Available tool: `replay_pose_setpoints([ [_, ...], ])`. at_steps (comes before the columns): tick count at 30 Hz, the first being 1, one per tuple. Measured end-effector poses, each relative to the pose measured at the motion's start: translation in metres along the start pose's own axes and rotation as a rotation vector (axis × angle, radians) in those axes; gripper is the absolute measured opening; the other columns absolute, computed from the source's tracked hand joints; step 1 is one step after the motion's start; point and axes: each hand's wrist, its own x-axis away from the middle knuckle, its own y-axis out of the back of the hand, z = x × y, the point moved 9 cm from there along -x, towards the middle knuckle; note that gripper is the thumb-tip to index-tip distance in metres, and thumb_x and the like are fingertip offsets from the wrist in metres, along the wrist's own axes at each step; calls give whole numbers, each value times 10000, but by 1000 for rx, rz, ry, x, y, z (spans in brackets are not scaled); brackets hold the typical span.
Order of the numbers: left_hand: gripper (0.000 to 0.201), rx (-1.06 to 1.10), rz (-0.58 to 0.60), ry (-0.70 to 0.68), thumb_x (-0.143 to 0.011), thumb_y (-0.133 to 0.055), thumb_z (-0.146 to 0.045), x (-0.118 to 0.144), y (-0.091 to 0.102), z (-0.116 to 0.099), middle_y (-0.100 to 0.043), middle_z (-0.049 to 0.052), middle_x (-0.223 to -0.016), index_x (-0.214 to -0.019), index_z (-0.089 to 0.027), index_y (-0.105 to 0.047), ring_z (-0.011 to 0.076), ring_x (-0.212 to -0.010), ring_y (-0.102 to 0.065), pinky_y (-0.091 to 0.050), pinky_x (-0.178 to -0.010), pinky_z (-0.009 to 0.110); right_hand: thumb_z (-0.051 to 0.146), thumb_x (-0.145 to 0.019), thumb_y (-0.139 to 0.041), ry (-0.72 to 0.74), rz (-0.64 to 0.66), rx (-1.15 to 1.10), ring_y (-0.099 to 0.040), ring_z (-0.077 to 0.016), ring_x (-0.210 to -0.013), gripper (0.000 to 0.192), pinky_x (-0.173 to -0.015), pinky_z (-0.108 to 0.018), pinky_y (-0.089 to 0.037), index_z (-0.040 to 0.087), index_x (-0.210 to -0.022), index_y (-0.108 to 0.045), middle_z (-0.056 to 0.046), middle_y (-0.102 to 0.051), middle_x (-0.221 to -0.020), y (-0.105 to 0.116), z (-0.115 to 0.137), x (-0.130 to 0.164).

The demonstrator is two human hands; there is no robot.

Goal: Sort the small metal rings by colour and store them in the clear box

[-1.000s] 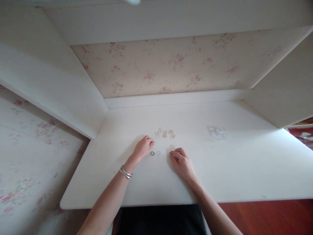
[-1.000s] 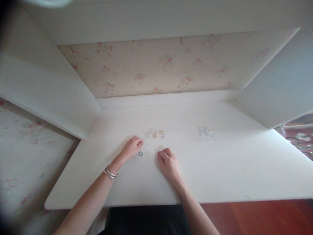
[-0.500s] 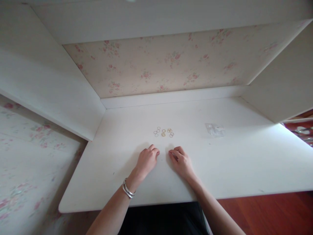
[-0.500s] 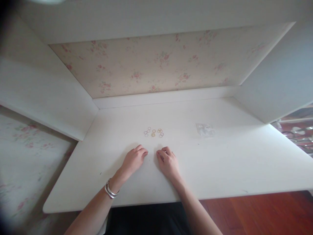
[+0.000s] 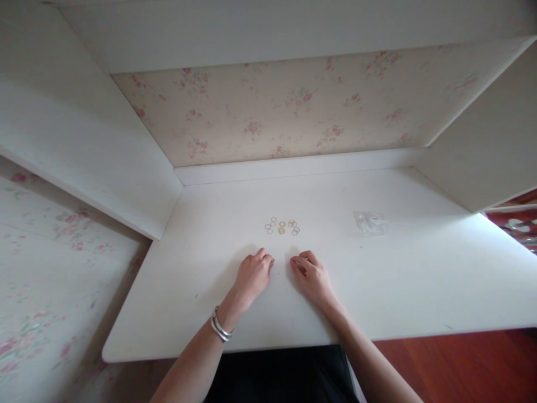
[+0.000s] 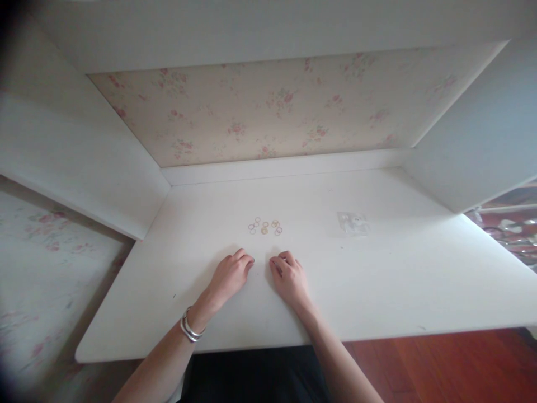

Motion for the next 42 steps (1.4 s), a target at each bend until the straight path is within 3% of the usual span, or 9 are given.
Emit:
replay_pose_setpoints([
  [5,263,5,5,18,-931,-386,-283,4,1,1,-587,50,-901,-884,-221,-637,163,-753,-586,-420,-713,284,316,-906,-420,-20,33,29,-562,-124,-701,255,-677,-247,-447,244,-933,-664,-36,-587,-929,-4,1,-4],
  [9,247,116,-96,30,-933,-385,-274,9,14,9,-590,30,-909,-919,-240,-630,149,-788,-592,-429,-739,263,291,-915,-398,3,86,88,-566,-153,-829,262,-763,-260,-427,241,-957,-652,-43,-613,-914,-9,14,-23],
  [13,230,315,-266,98,-924,-405,-272,16,27,39,-598,38,-896,-914,-217,-628,149,-810,-585,-435,-755,259,294,-917,-394,16,159,209,-548,-182,-942,290,-806,-281,-402,263,-1125,-593,-49,-629,-973,-24,30,-50],
  [16,224,495,-327,149,-905,-442,-298,20,21,65,-606,34,-836,-887,-194,-640,145,-749,-572,-442,-715,259,305,-918,-384,6,242,283,-554,-192,-951,350,-777,-288,-398,283,-1242,-514,-55,-619,-1044,-42,37,-67],
  [20,234,625,-370,237,-887,-470,-337,25,9,90,-613,26,-809,-889,-184,-647,140,-709,-563,-436,-680,259,316,-931,-355,-18,286,323,-571,-182,-899,323,-732,-280,-390,270,-1170,-567,-64,-606,-1030,-57,39,-77],
  [25,228,696,-403,276,-882,-473,-338,26,6,99,-621,31,-839,-886,-182,-640,146,-749,-574,-439,-707,267,273,-928,-375,10,229,256,-565,-152,-836,284,-697,-249,-381,214,-922,-653,-66,-599,-956,-55,35,-74],
  [29,231,703,-397,261,-884,-470,-340,25,7,97,-606,36,-861,-893,-182,-638,146,-759,-567,-441,-713,272,240,-908,-419,84,178,139,-548,-143,-800,238,-712,-246,-390,202,-843,-645,-45,-589,-866,-49,35,-67],
  [35,237,692,-374,247,-891,-460,-340,25,5,95,-584,37,-842,-893,-183,-637,145,-739,-555,-446,-697,274,272,-928,-403,131,119,-132,-542,-141,-775,227,-715,-250,-417,205,-882,-615,-35,-568,-831,-37,42,-35],
  [42,229,697,-376,235,-898,-448,-333,26,5,92,-573,40,-869,-907,-189,-625,142,-762,-563,-458,-713,270,296,-934,-414,140,171,-70,-552,-158,-817,219,-766,-289,-412,237,-922,-625,-34,-598,-882,-36,47,-12],
])
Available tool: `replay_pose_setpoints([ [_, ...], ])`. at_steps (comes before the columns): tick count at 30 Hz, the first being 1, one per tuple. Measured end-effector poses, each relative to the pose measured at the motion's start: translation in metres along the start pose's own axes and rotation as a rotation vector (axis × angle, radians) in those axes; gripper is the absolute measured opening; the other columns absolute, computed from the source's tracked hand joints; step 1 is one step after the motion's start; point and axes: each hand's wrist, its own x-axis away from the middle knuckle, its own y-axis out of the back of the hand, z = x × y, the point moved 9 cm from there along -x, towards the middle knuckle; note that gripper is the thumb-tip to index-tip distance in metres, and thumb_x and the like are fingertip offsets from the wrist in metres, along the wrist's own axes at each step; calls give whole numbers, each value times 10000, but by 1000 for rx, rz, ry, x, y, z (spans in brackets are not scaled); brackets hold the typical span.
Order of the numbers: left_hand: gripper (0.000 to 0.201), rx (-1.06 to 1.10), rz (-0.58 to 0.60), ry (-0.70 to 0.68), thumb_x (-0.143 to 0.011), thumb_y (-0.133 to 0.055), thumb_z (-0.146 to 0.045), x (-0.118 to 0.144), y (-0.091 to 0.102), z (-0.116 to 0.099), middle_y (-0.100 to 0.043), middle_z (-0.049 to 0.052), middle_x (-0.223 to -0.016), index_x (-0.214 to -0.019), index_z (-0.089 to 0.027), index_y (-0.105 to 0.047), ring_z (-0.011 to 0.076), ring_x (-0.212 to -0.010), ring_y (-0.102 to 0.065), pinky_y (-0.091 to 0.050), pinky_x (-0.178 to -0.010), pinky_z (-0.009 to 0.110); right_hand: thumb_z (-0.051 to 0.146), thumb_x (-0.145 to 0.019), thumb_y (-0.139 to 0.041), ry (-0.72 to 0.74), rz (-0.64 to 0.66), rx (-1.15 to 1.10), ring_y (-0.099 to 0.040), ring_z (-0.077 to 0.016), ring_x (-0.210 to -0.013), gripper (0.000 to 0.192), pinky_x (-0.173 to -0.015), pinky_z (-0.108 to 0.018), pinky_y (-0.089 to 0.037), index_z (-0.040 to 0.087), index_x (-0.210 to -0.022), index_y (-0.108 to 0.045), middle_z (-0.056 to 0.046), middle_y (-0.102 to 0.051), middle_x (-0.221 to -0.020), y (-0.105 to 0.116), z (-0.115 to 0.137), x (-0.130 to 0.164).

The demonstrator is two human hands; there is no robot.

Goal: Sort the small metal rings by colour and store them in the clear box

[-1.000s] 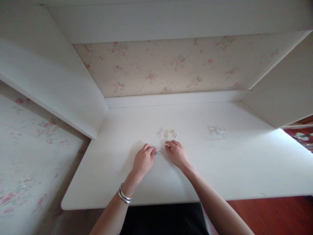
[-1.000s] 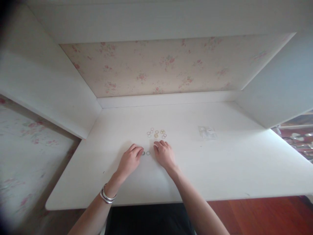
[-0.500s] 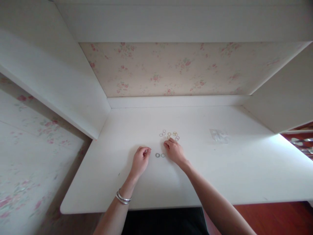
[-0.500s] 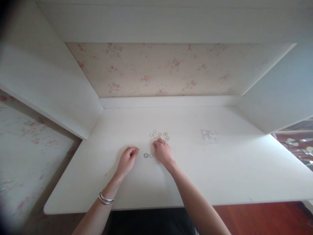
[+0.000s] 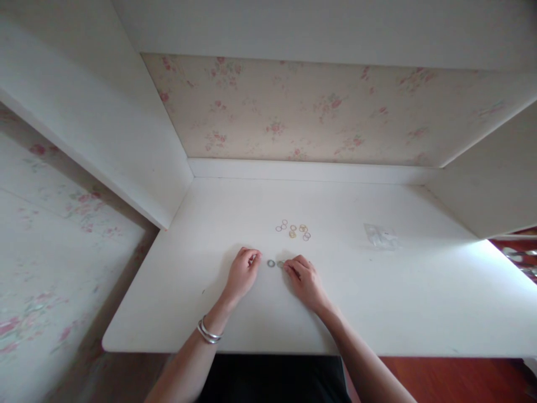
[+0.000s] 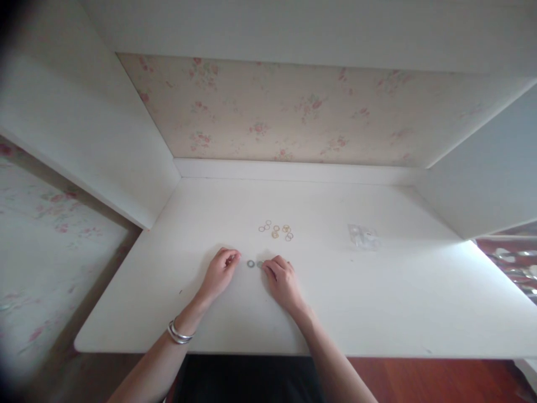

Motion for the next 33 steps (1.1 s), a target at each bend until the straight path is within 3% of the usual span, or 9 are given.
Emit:
replay_pose_setpoints([
  [9,234,17,-16,0,-894,-449,-338,0,2,-2,-581,39,-860,-890,-189,-629,145,-776,-564,-458,-713,266,284,-945,-389,36,61,163,-572,-138,-788,251,-759,-282,-388,247,-946,-638,-25,-618,-885,-9,3,-5],
  [16,227,28,-14,12,-889,-462,-338,-1,3,-1,-590,35,-856,-887,-185,-630,135,-744,-559,-453,-696,257,345,-939,-394,0,81,180,-577,-152,-822,273,-786,-300,-380,259,-983,-650,-39,-627,-915,-12,-1,-4],
  [25,218,37,-17,8,-888,-471,-333,0,3,0,-592,27,-855,-882,-183,-630,128,-753,-557,-440,-696,245,283,-943,-400,35,108,185,-573,-133,-806,260,-753,-276,-359,265,-957,-658,-15,-622,-874,-11,5,-4],
  [33,222,40,-18,23,-886,-472,-340,0,3,1,-589,30,-850,-884,-184,-630,130,-740,-555,-446,-696,252,279,-928,-413,-3,34,110,-577,-139,-800,257,-755,-276,-391,263,-969,-666,-25,-625,-879,-7,-4,-4],
])
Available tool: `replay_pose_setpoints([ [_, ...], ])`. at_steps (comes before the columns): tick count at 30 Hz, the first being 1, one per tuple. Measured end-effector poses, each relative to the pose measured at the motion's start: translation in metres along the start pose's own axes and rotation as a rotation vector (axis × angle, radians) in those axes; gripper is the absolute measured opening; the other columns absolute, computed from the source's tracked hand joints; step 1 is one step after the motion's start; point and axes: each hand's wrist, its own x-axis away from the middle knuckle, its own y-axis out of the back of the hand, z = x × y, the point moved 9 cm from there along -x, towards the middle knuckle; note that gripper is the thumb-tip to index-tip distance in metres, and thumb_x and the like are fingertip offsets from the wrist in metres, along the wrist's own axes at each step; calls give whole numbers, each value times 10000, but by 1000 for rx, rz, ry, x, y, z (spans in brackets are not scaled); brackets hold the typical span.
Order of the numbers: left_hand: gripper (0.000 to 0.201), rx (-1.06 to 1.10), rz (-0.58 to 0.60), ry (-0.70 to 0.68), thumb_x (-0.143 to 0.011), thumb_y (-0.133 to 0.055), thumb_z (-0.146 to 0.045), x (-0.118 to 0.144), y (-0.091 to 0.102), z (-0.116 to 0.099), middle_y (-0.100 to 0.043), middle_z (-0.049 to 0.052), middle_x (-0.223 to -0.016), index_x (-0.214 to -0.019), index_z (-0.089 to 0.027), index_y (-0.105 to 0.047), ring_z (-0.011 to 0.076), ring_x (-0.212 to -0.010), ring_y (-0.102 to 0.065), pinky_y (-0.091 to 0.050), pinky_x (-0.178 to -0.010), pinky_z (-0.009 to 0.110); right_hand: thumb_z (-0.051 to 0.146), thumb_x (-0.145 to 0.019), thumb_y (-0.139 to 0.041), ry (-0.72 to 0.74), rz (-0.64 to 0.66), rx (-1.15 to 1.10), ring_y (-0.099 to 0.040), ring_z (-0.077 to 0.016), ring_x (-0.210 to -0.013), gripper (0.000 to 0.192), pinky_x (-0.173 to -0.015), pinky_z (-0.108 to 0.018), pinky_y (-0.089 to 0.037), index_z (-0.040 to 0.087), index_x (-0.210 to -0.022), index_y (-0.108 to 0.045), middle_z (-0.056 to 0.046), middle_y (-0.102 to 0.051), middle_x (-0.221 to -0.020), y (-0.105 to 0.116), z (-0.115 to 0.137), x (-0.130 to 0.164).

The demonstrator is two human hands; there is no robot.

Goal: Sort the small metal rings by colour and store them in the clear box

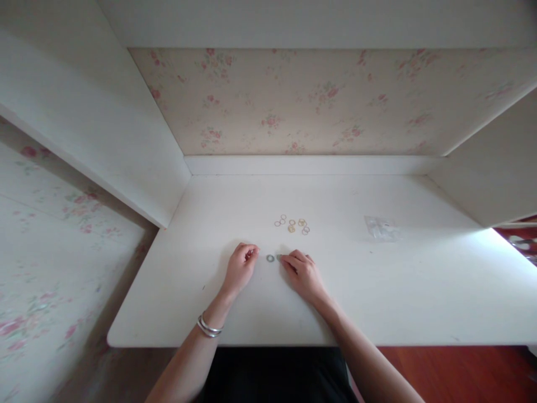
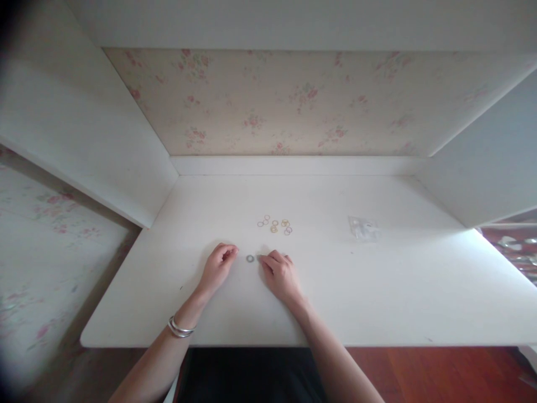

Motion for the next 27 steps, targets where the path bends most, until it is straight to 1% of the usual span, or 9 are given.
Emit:
replay_pose_setpoints([
  [5,226,8,5,7,-884,-468,-349,0,0,1,-586,28,-849,-888,-188,-627,133,-740,-550,-441,-697,258,325,-925,-397,-96,-123,-145,-572,-138,-763,275,-719,-255,-429,243,-936,-659,-36,-615,-861,9,-11,3],
  [9,224,17,2,8,-881,-472,-350,0,0,2,-587,27,-843,-881,-189,-627,132,-739,-548,-438,-696,255,352,-907,-401,-191,-202,-148,-565,-144,-725,288,-670,-250,-438,232,-894,-663,-43,-608,-819,15,-23,6],
  [13,222,24,-13,1,-877,-478,-348,0,2,1,-589,21,-831,-879,-188,-632,127,-729,-549,-437,-688,247,343,-894,-411,-212,-199,-153,-558,-138,-692,279,-644,-239,-437,230,-875,-666,-38,-605,-801,13,-27,6],
  [17,213,20,-19,-2,-869,-491,-343,1,2,-1,-603,19,-831,-878,-191,-640,127,-721,-553,-438,-677,247,317,-878,-429,-204,-183,-166,-558,-139,-701,252,-650,-240,-436,232,-869,-666,-36,-607,-814,11,-26,7],
  [22,222,16,8,4,-873,-486,-352,1,0,0,-607,18,-825,-877,-191,-638,124,-708,-551,-441,-679,246,335,-882,-407,-225,-213,-201,-558,-134,-680,286,-648,-243,-440,219,-876,-669,-40,-603,-807,17,-26,8],
  [24,229,24,16,1,-876,-480,-357,2,-1,0,-604,18,-827,-886,-190,-637,122,-706,-549,-440,-682,244,342,-881,-406,-240,-214,-184,-562,-128,-675,289,-652,-241,-441,223,-892,-669,-36,-605,-819,21,-29,3],
  [27,231,31,19,1,-875,-482,-356,2,-2,0,-602,18,-825,-894,-189,-640,123,-712,-549,-441,-689,244,327,-873,-425,-257,-196,-67,-574,-127,-710,265,-681,-243,-435,247,-952,-665,-27,-612,-862,28,-36,-12],
])
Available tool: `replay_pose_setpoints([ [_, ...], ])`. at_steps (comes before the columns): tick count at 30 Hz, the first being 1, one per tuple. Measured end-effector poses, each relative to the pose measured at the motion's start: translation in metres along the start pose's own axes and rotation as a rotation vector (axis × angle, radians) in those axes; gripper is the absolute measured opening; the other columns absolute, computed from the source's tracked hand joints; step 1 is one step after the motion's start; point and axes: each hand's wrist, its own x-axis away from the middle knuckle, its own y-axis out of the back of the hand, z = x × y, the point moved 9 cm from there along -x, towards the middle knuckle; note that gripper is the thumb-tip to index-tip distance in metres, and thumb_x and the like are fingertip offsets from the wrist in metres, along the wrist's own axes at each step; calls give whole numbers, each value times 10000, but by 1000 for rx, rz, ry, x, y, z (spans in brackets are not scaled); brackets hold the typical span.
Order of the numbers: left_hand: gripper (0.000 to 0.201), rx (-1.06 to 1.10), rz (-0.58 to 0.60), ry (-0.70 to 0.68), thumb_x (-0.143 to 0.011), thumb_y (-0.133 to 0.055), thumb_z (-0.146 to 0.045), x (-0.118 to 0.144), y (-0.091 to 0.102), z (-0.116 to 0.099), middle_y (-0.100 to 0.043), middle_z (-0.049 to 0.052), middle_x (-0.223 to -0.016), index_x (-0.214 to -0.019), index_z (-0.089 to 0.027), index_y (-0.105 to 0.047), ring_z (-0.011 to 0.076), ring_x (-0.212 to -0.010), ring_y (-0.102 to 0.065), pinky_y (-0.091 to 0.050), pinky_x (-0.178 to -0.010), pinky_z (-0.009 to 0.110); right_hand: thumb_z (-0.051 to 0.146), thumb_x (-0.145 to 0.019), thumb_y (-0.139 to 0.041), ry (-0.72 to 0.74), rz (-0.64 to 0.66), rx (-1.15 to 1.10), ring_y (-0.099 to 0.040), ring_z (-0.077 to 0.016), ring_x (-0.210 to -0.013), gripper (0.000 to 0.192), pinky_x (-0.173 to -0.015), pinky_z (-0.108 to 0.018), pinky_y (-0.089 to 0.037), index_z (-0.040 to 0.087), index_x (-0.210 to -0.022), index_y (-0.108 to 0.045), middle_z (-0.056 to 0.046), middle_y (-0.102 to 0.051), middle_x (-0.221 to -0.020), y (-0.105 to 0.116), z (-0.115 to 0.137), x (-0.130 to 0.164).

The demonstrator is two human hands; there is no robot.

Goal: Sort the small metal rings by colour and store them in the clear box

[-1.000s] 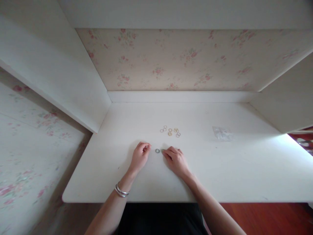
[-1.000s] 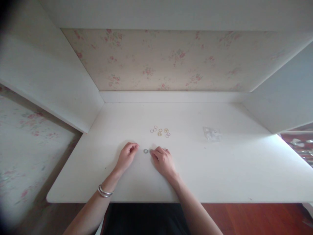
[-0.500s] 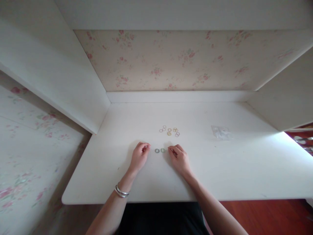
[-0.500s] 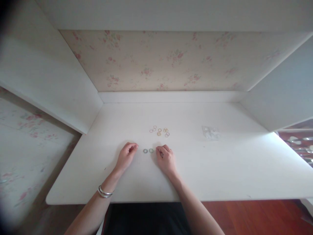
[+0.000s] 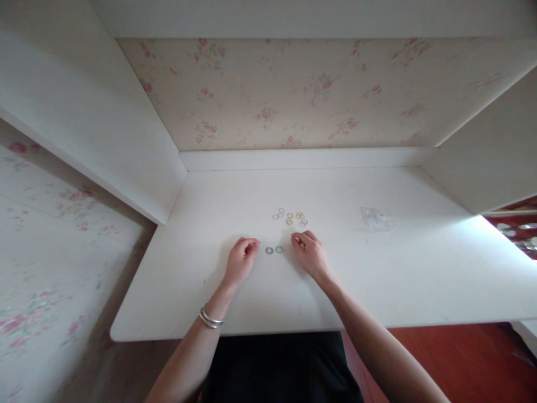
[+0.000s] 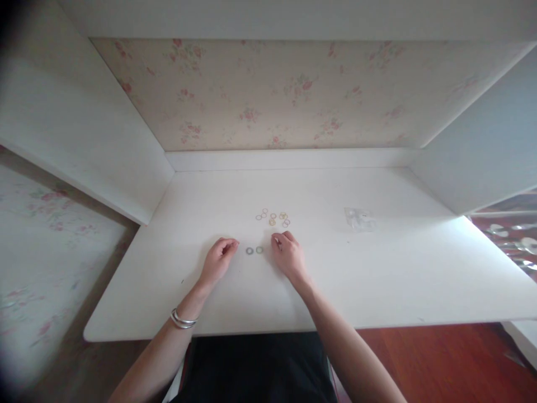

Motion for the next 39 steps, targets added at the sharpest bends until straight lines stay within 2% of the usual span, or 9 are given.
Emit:
replay_pose_setpoints([
  [5,230,-1,-5,5,-876,-485,-356,0,1,0,-600,14,-814,-880,-191,-645,119,-704,-551,-437,-673,236,300,-886,-430,61,60,222,-580,-150,-808,289,-696,-250,-413,286,-1098,-626,-39,-606,-1005,-4,1,-35],
  [11,246,-4,-11,0,-876,-485,-373,1,3,-2,-599,13,-808,-871,-188,-648,115,-686,-544,-432,-664,238,334,-916,-379,103,128,317,-570,-165,-791,315,-676,-256,-394,265,-1029,-664,-63,-603,-1005,-18,-1,-46],
  [18,243,7,-6,-10,-874,-489,-364,0,2,-4,-609,14,-806,-852,-189,-656,114,-678,-543,-432,-665,243,344,-930,-334,124,25,212,-562,-159,-815,350,-707,-246,-405,247,-1019,-658,-53,-601,-971,-7,-2,-35],
  [23,241,7,12,-6,-877,-490,-361,0,0,-3,-610,19,-822,-870,-180,-649,118,-702,-546,-433,-675,241,372,-915,-391,144,-51,80,-567,-141,-763,326,-697,-238,-427,231,-979,-677,-51,-600,-912,6,-1,-14],
  [30,231,-17,19,-29,-887,-480,-352,2,-1,-5,-602,12,-823,-878,-184,-639,110,-699,-541,-426,-677,231,333,-918,-422,210,13,41,-561,-118,-709,271,-659,-221,-436,248,-981,-671,-35,-582,-879,7,10,20],
  [34,228,-41,24,-34,-887,-480,-352,3,-1,-6,-596,11,-815,-877,-186,-636,108,-689,-538,-424,-668,227,326,-925,-414,227,20,62,-563,-120,-722,271,-672,-225,-441,251,-989,-667,-35,-577,-883,7,16,27],
  [39,239,-61,22,-37,-891,-473,-359,4,-2,-5,-591,13,-813,-881,-184,-636,110,-694,-539,-426,-672,227,322,-932,-397,256,71,116,-564,-128,-729,281,-689,-240,-444,256,-986,-665,-37,-573,-891,-4,18,32],
])
